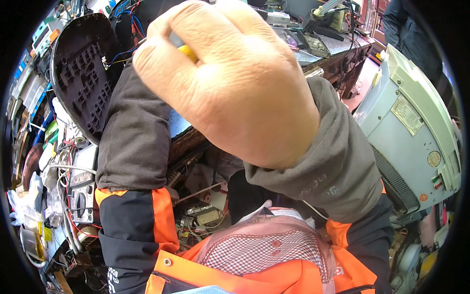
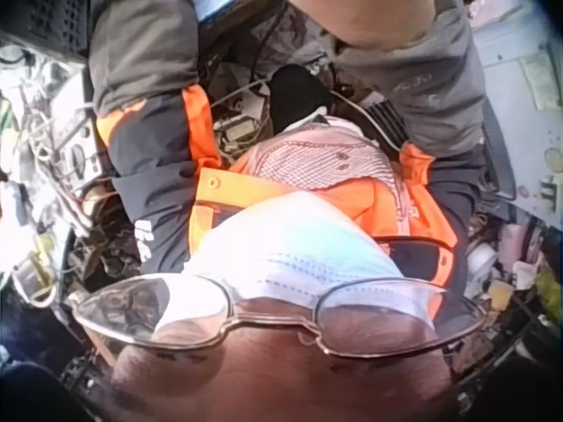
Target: The person repairs an electric heater by manipulating internal wires and components. They use a screwdriver to adjust connections inside the heater's casing and later plug the device into a power strip to test it.
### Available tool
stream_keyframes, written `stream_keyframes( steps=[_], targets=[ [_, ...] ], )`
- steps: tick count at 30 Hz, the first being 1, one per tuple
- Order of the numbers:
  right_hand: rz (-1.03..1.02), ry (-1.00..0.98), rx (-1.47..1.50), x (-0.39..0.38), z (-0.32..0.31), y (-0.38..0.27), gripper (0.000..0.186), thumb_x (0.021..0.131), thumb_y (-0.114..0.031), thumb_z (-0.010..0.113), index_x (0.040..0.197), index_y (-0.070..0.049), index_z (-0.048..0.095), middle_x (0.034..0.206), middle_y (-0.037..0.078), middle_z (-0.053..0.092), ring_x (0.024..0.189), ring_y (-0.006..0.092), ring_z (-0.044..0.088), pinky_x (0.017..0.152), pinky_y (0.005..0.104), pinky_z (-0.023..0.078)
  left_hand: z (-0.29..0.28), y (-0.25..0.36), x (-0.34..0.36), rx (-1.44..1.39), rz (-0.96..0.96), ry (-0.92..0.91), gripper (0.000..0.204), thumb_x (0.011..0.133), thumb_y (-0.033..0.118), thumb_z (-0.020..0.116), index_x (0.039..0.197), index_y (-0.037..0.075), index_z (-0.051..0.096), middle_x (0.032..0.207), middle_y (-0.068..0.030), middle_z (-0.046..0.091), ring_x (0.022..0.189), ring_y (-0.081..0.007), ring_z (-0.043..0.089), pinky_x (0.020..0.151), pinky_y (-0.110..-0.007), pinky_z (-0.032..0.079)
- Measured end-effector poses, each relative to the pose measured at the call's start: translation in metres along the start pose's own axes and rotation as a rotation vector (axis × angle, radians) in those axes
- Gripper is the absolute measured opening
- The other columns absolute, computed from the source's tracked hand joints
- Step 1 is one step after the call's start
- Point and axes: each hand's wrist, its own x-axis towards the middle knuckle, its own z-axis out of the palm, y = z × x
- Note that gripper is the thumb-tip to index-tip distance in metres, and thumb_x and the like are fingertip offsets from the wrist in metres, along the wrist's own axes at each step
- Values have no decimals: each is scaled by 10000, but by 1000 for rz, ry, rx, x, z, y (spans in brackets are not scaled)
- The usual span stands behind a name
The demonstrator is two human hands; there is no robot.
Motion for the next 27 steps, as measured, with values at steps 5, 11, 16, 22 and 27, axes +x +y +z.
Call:
stream_keyframes(
  steps=[5, 11, 16, 22, 27],
  targets=[
    [35, -189, -8, 14, -15, -4, 258, 851, -14, 793, 1089, -1, 691, 875, 167, 635, 688, 285, 637, 634, 373, 541, -1, 3, 0, -78, -50, 8, 445, 797, 187, 838, 1198, 49, 704, 1133, -201, 743, 1069, -397, 726, 927, -447, 592],
    [-4, 112, 108, 8, 22, 14, 305, 859, -82, 803, 1122, 11, 680, 809, 153, 633, 641, 338, 644, 580, 418, 538, -2, 5, 0, -25, -66, -27, 396, 791, 171, 816, 1148, 43, 702, 1096, -196, 740, 1028, -397, 730, 903, -464, 591],
    [2, -176, 79, 13, -23, 7, 395, 832, -21, 771, 1200, 28, 638, 954, 228, 677, 745, 374, 718, 636, 411, 567, -9, 9, 1, -38, -72, -53, 343, 798, 151, 800, 1100, 39, 682, 1077, -212, 724, 1027, -420, 715, 903, -473, 585],
    [243, 17, 72, 4, 12, -5, 398, 857, -69, 785, 1211, 13, 622, 959, 210, 671, 762, 350, 727, 653, 402, 577, -8, 8, 2, -19, -85, -122, 363, 808, 157, 810, 1120, 35, 670, 1096, -223, 720, 1034, -430, 714, 899, -488, 583],
    [155, -108, 54, 15, -13, -8, 374, 880, -83, 777, 1195, 40, 617, 992, 225, 680, 860, 367, 760, 717, 401, 610, -12, 8, 3, -28, -83, -131, 351, 811, 151, 804, 1107, 30, 659, 1083, -226, 715, 1035, -432, 713, 899, -496, 580]
  ],
)
